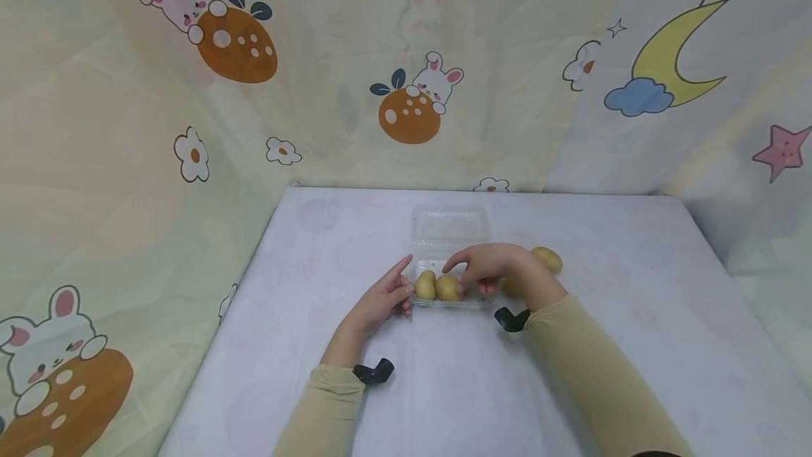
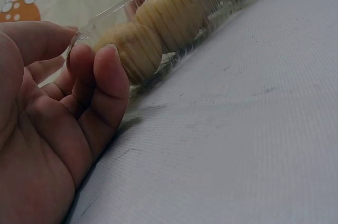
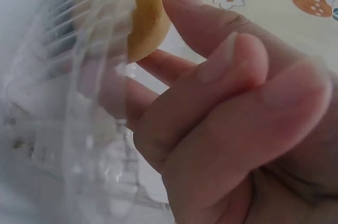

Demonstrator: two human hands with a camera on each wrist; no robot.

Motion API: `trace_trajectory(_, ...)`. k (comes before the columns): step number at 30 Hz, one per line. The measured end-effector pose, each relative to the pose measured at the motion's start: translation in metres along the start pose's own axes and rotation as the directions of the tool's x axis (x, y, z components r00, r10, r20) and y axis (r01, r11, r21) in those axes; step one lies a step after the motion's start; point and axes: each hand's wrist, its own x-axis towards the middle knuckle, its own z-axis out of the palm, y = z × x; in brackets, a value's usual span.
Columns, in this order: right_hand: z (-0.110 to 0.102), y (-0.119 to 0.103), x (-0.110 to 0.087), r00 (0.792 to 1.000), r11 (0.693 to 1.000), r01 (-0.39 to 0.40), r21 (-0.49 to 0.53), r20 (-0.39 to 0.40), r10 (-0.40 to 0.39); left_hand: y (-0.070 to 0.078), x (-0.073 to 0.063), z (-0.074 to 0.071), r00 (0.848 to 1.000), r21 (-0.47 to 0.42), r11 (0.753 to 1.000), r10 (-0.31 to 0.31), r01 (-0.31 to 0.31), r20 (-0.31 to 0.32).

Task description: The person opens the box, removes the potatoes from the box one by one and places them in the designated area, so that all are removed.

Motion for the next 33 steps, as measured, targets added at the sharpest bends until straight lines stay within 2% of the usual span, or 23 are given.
trace_trajectory(4,-0.0017,-0.0019,0.0021,1.000,0.999,-0.011,0.034,-0.006,0.011,0.0006,-0.0006,-0.0003,1.000,0.002,1.000,-0.005,0.005,0.000)
trace_trajectory(9,-0.0019,-0.0022,0.0040,0.999,0.999,0.001,0.047,-0.051,0.002,0.0003,-0.0004,-0.0001,1.000,-0.002,1.000,-0.009,0.009,0.003)
trace_trajectory(18,0.0004,-0.0043,0.0070,0.995,0.999,-0.033,-0.015,-0.096,0.032,-0.0001,-0.0003,0.0005,1.000,-0.008,1.000,0.013,-0.013,0.010)
trace_trajectory(28,0.0006,-0.0039,0.0054,0.994,0.995,-0.014,0.097,-0.109,0.025,0.0001,0.0004,0.0012,1.000,-0.009,1.000,0.002,-0.002,0.006)
trace_trajectory(33,0.0018,-0.0050,0.0098,0.991,0.996,-0.010,0.092,-0.131,0.022,0.0010,-0.0001,0.0006,1.000,-0.013,1.000,0.012,-0.012,0.018)
